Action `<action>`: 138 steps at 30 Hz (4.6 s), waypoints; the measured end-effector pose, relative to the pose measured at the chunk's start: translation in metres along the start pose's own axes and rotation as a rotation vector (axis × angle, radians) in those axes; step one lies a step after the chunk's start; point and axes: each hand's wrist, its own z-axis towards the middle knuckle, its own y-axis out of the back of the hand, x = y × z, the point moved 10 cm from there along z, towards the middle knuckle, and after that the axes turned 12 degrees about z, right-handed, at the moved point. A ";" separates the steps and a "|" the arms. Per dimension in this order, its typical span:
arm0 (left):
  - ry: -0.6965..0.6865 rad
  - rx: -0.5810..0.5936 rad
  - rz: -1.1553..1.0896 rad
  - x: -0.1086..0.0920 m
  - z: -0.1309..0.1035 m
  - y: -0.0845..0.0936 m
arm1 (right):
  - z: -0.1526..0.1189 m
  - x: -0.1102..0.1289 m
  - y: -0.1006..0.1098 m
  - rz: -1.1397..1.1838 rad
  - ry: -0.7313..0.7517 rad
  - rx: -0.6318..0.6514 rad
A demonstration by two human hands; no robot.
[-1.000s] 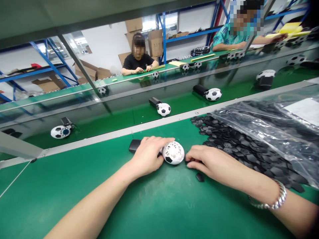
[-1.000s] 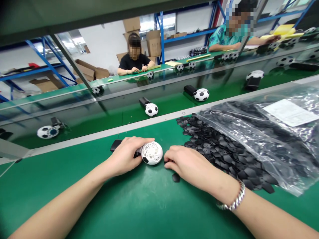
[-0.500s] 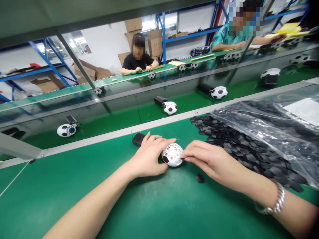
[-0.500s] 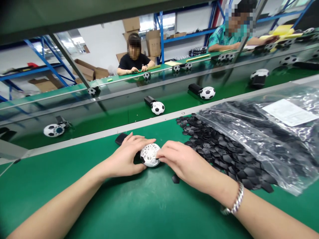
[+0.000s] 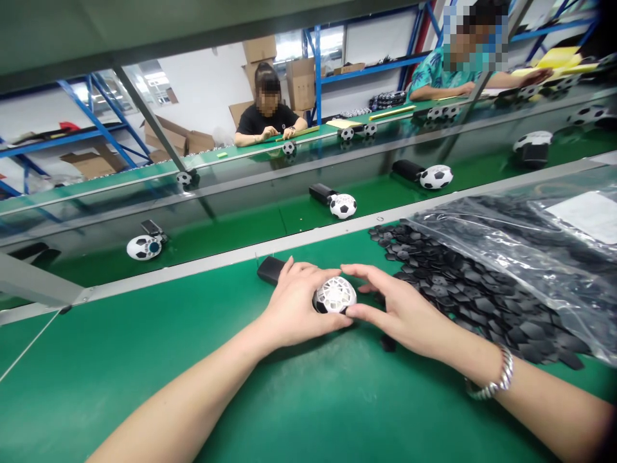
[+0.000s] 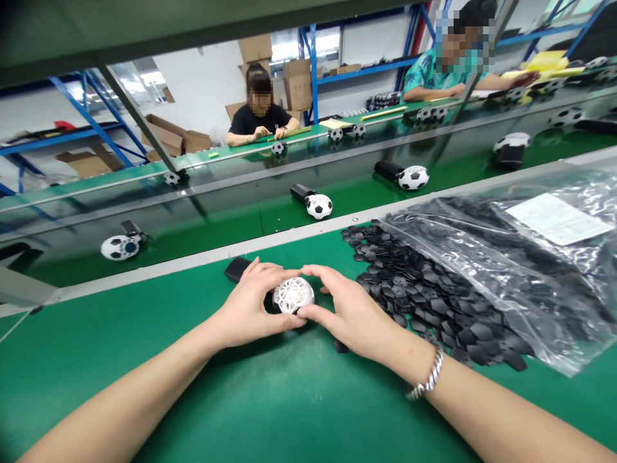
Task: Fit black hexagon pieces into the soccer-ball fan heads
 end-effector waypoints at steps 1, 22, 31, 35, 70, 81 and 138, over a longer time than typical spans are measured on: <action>0.000 -0.003 -0.010 -0.001 0.000 0.001 | 0.000 -0.002 -0.004 0.039 -0.022 0.036; -0.008 -0.122 0.007 -0.002 -0.002 0.001 | 0.000 0.004 -0.001 -0.014 0.046 0.014; -0.005 -0.173 0.026 0.000 -0.002 0.002 | -0.007 0.028 -0.007 -0.111 0.212 0.071; -0.012 -0.192 0.014 0.001 -0.003 0.002 | -0.010 0.024 -0.013 -0.113 0.175 0.109; -0.022 -0.165 -0.001 -0.001 -0.002 0.006 | 0.000 -0.005 0.001 0.070 -0.032 -0.050; 0.013 -0.215 -0.042 -0.006 0.000 0.008 | 0.005 -0.014 -0.008 0.294 -0.087 -0.003; -0.244 0.029 -0.403 -0.011 -0.004 -0.007 | -0.002 0.010 0.012 0.059 -0.078 0.000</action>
